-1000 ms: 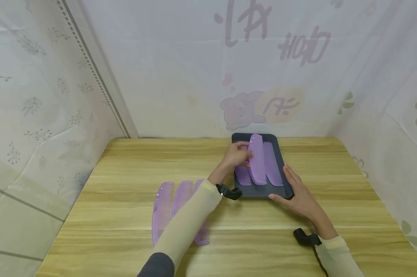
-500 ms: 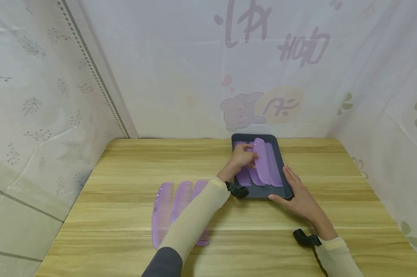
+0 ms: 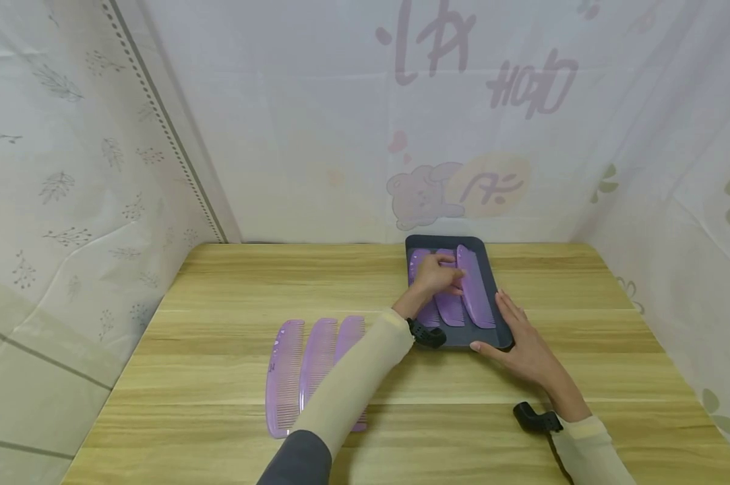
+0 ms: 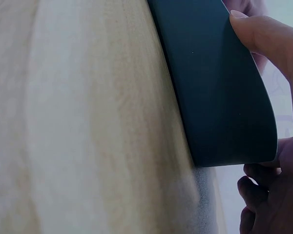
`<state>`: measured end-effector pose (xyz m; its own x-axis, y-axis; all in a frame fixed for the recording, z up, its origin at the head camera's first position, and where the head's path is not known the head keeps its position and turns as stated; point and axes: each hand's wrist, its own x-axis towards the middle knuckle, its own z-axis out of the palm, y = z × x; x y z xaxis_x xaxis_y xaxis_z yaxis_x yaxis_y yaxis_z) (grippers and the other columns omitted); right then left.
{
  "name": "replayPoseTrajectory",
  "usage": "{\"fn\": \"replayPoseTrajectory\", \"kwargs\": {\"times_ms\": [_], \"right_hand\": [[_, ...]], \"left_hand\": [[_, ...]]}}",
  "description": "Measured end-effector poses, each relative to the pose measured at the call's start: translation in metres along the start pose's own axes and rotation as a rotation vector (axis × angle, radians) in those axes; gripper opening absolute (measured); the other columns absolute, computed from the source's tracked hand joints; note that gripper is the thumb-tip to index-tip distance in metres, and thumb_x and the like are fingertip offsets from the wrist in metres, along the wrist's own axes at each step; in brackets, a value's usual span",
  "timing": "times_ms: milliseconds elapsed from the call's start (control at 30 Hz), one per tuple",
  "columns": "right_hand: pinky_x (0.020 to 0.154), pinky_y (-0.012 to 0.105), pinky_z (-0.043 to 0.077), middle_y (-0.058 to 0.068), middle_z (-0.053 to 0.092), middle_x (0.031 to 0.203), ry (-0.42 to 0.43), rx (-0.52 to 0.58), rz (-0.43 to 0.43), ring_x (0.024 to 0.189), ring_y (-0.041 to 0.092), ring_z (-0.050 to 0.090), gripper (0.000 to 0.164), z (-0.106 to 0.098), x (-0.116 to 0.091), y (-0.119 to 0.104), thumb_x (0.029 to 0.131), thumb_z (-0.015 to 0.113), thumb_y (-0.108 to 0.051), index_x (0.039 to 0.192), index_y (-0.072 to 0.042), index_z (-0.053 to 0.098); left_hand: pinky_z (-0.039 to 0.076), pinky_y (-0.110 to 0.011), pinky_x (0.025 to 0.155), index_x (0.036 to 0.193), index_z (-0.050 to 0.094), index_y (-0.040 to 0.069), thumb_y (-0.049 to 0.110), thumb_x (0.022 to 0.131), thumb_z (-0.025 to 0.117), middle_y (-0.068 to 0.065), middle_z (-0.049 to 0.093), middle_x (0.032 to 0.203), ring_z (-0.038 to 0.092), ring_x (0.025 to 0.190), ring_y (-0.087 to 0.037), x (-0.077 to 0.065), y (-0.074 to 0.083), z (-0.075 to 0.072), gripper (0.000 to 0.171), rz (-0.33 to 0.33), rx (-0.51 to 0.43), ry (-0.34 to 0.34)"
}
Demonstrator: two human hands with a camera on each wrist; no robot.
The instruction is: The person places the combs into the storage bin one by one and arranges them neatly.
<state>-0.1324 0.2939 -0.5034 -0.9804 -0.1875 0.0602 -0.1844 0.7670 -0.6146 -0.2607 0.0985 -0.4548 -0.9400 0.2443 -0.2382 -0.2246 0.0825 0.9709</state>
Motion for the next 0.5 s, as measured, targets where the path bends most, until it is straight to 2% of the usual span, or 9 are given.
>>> {"fn": "replayPoseTrajectory", "kwargs": {"times_ms": [100,233,400,500], "right_hand": [[0.121,0.074,0.014,0.016,0.007,0.173,-0.003,0.0,0.004,0.157,0.047,0.011,0.114,0.0,0.0,-0.001,0.086,0.079,-0.053,0.166,-0.013,0.008],[0.119,0.076,0.017,0.016,0.008,0.173,0.003,-0.007,0.006,0.156,0.048,0.012,0.114,-0.001,0.0,-0.003,0.086,0.079,-0.054,0.166,-0.013,0.009],[0.117,0.077,0.017,0.015,0.007,0.173,0.001,-0.007,0.007,0.156,0.049,0.012,0.114,-0.001,-0.001,-0.003,0.086,0.079,-0.053,0.166,-0.013,0.009],[0.115,0.079,0.019,0.016,0.007,0.173,-0.001,-0.008,0.008,0.156,0.05,0.012,0.114,0.0,-0.002,-0.003,0.086,0.078,-0.053,0.166,-0.013,0.008]], "left_hand": [[0.064,-0.044,0.077,0.139,0.056,-0.007,0.002,0.093,0.071,-0.031,0.073,0.106,0.074,0.093,-0.046,0.0,0.0,0.0,0.049,0.012,-0.022,-0.019],[0.064,-0.043,0.077,0.139,0.056,-0.008,0.003,0.094,0.07,-0.032,0.071,0.111,0.072,0.1,-0.048,-0.002,0.002,-0.002,0.048,0.037,-0.02,-0.035],[0.063,-0.047,0.084,0.139,0.057,-0.004,0.012,0.097,0.069,-0.026,0.07,0.118,0.071,0.105,-0.045,-0.012,0.006,-0.007,0.047,0.111,0.039,-0.064],[0.063,-0.047,0.086,0.14,0.059,0.002,0.022,0.098,0.07,-0.021,0.069,0.122,0.072,0.105,-0.042,-0.019,0.008,-0.011,0.048,0.163,0.113,-0.083]]}}
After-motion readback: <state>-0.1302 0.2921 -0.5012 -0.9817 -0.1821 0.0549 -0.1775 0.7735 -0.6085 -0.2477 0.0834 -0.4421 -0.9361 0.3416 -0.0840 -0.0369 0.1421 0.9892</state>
